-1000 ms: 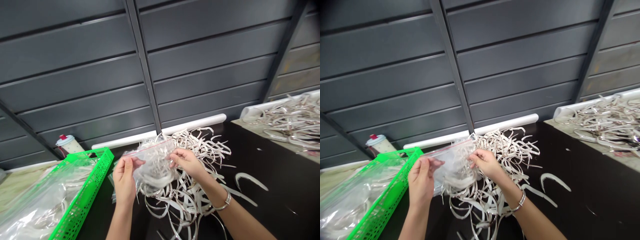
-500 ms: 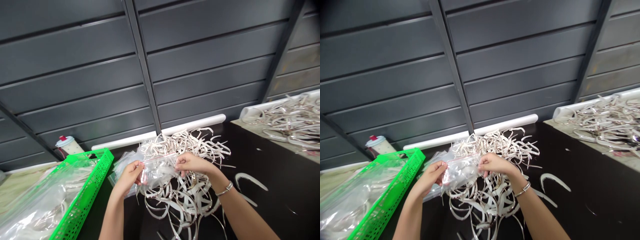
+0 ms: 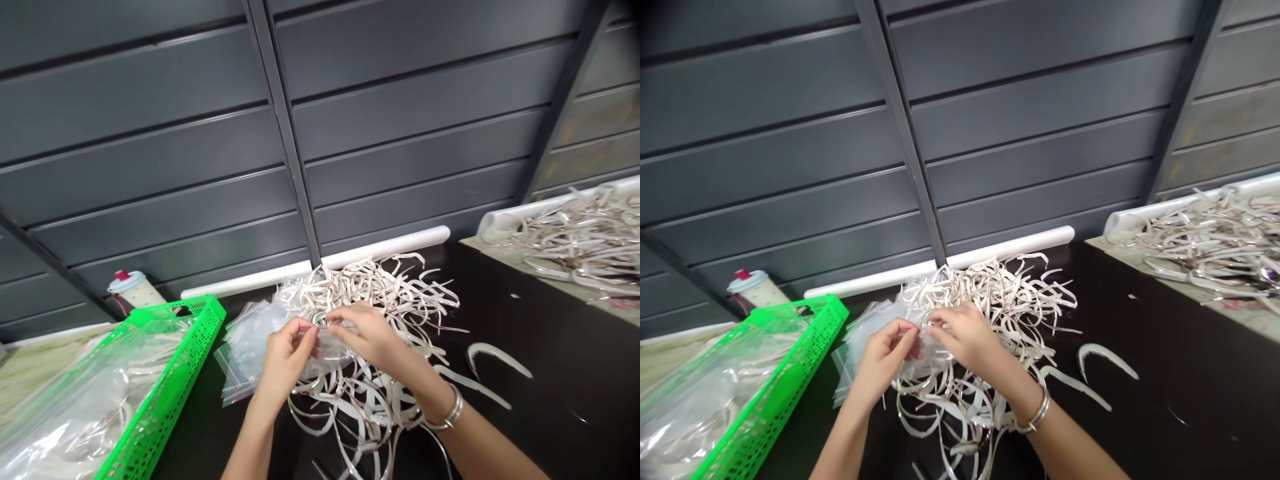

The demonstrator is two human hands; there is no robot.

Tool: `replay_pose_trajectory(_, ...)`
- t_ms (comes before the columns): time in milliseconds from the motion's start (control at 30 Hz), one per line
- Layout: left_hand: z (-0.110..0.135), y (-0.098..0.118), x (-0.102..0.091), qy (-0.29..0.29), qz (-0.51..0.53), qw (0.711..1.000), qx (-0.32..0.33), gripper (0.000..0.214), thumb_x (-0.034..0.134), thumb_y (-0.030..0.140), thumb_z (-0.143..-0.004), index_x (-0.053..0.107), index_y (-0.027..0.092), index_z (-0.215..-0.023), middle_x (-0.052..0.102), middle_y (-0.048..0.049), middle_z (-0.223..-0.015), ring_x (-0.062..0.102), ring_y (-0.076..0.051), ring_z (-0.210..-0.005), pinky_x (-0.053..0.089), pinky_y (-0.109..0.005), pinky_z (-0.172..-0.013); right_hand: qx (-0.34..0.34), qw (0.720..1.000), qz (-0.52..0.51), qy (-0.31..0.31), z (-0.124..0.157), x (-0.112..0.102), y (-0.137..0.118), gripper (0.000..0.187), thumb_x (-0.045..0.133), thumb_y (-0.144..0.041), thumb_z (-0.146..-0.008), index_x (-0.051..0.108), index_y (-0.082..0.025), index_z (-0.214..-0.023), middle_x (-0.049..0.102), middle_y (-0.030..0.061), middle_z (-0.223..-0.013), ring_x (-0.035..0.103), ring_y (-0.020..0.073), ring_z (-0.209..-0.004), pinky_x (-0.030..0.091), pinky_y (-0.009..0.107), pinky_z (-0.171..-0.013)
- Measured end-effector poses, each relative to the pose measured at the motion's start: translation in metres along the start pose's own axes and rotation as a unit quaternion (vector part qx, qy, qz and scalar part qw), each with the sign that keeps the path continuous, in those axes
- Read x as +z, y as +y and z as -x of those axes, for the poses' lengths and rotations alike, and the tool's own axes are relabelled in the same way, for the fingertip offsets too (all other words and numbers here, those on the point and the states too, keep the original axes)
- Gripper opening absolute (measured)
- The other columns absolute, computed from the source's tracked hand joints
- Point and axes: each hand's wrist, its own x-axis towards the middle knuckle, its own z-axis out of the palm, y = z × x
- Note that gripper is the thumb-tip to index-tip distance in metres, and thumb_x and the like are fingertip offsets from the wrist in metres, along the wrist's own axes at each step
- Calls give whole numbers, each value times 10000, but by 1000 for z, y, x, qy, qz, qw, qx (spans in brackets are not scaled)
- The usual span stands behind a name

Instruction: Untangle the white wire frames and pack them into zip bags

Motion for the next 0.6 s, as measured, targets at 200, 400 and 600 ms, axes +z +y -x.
replay_pose_trajectory(200, 3, 2, -4, 4, -82, 996, 35, 232, 547, 374, -837, 601, 195, -699, 671, -9, -590, 642, -171, -537, 485, -258, -545, 9, 998, 2, -55, -2, 1, 1, 313, 455, -287, -913, 603, -181, -658, 591, -10, -603, 528, 141, -592, 373, 284, -643)
replay_pose_trajectory(400, -4, -4, -19, 79, 34, 996, -7, 285, 598, 453, -794, 575, 175, -733, 677, -17, -658, 657, -171, -546, 511, -276, -562, 121, 989, -72, -39, -4, -33, 31, 266, 495, -267, -853, 577, -179, -616, 594, 4, -606, 546, 157, -585, 403, 294, -612)
replay_pose_trajectory(600, -9, -3, -22, 156, 193, 969, -14, 350, 708, 474, -692, 528, 174, -690, 674, -6, -597, 655, -154, -535, 484, -218, -512, 131, 944, -302, -32, -7, -21, 37, 335, 642, -336, -780, 568, -179, -1066, 655, 71, -994, 619, 196, -895, 475, 349, -795)
